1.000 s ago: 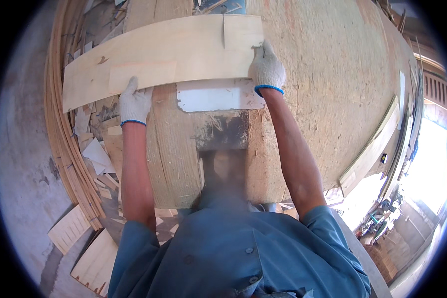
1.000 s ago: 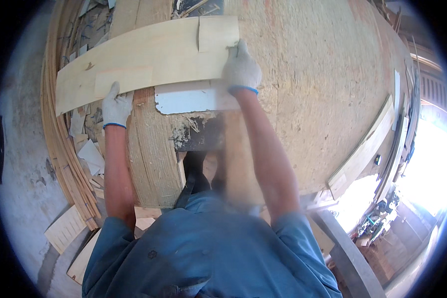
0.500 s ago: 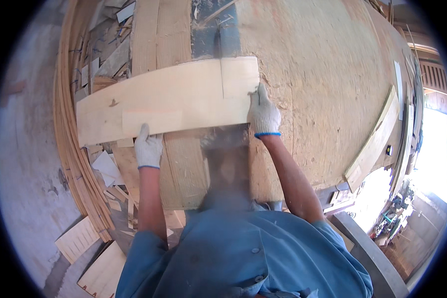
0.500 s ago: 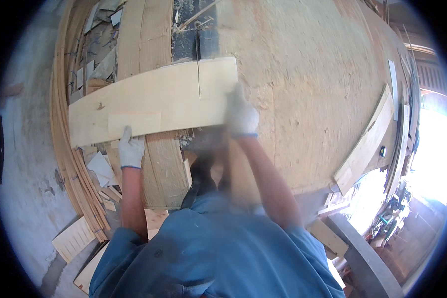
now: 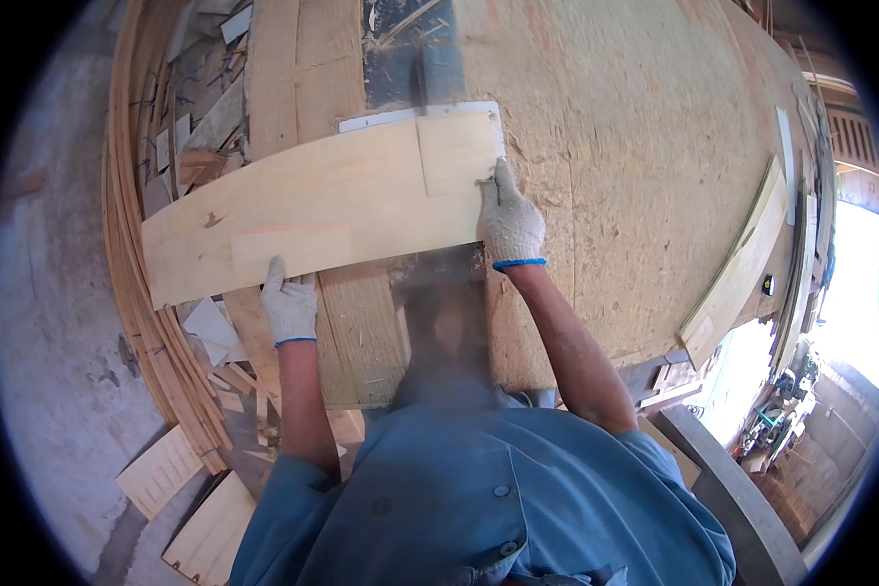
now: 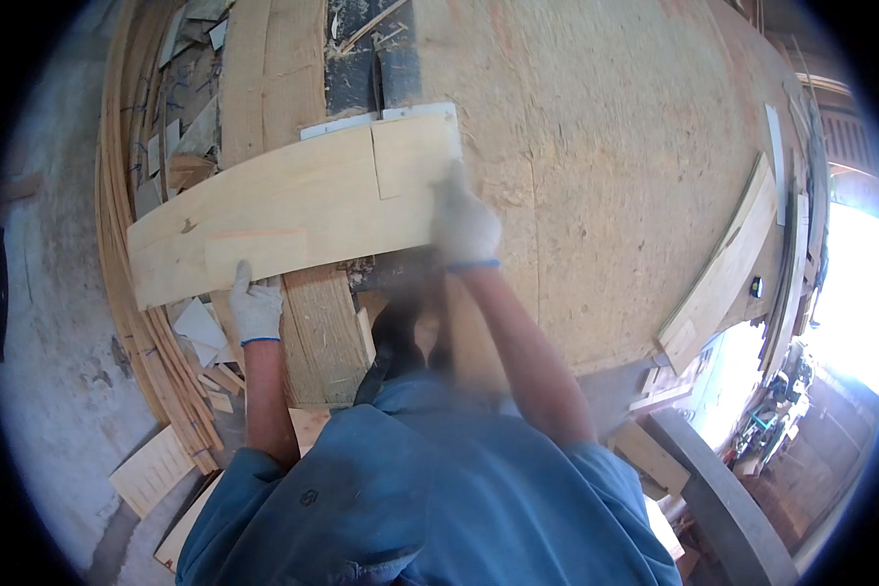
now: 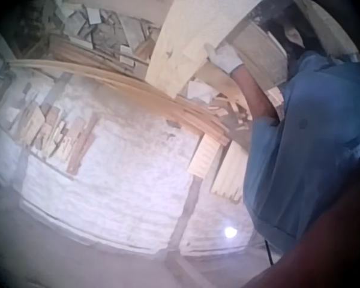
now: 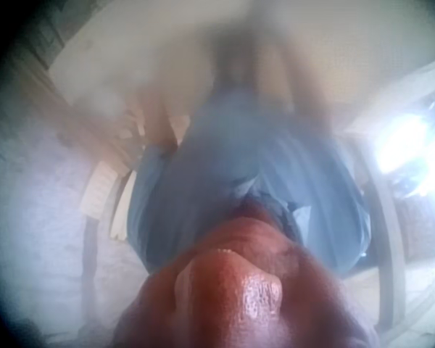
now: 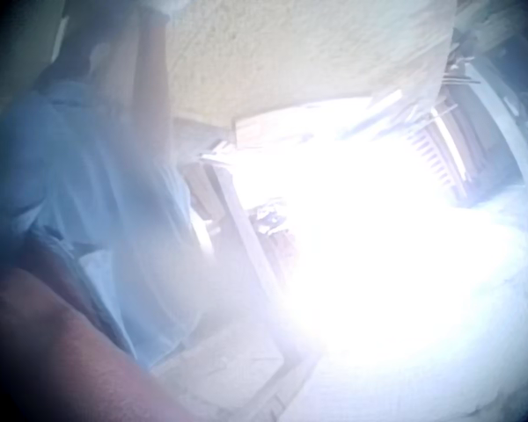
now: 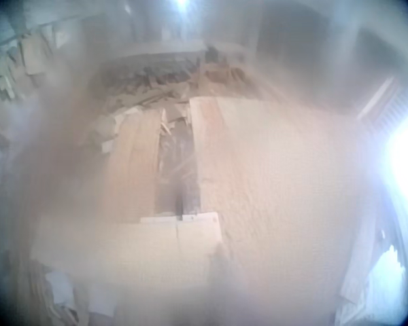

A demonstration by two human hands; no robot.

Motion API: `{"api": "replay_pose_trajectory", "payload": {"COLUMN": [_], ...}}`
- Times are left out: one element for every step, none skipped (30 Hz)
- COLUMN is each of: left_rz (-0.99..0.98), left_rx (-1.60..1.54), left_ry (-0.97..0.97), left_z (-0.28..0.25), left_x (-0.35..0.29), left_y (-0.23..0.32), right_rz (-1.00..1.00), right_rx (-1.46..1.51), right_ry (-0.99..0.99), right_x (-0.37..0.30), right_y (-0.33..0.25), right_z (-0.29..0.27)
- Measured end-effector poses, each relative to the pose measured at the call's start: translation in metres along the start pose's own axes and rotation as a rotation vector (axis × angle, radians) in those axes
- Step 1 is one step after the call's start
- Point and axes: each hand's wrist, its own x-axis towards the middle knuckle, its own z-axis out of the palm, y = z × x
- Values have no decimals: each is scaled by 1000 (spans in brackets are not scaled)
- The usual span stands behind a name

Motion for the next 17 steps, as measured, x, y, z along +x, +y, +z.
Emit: {"api": "replay_pose_trajectory", "payload": {"left_rz": [5, 15, 25, 34, 35, 36, 36, 41, 46, 51, 47, 43, 38, 38, 37, 37, 36], "left_rx": [-2, -6, -11, -16, -19, -22, -26, -18, -10, -2, -6, -10, -15, -15, -15, -14, -14], "left_ry": [-9, 13, 36, 58, 58, 58, 58, 54, 50, 46, 52, 59, 66, 73, 81, 89, 87], "left_z": [0, 3, 7, 9, 8, 7, 6, 6, 8, 8, 6, 3, 2, 2, 1, 1, 2], "left_x": [-1, -4, -7, -9, -9, -9, -9, -9, -9, -9, -7, -4, -2, -2, -2, -2, -2], "left_y": [0, -1, -1, -1, -1, -1, 0, -1, 0, -1, -1, -1, -1, -1, -1, -1, -1], "right_rz": [-3, -9, -15, -20, -28, -36, -33, -27, -21, -6, 7, 20, 20, 18, 16, 19, 25], "right_rx": [2, 4, 7, -7, -21, -36, -40, -46, -53, -26, 2, 29, 29, 29, 30, 24, 19], "right_ry": [3, 6, 9, -6, -21, -36, -41, -49, -56, -40, -19, 2, 0, -3, -7, -16, -24], "right_x": [-1, -2, -2, -3, -5, -5, -4, -4, -5, -5, -4, -3, -3, -2, -1, -1, -1], "right_y": [0, -2, -4, -5, -6, -7, -8, -9, -8, -8, -8, -8, -8, -10, -10, -10, -9], "right_z": [0, 0, 0, 0, -1, -2, -3, -4, -3, -1, 1, 2, 2, 1, 1, 1, 2]}}
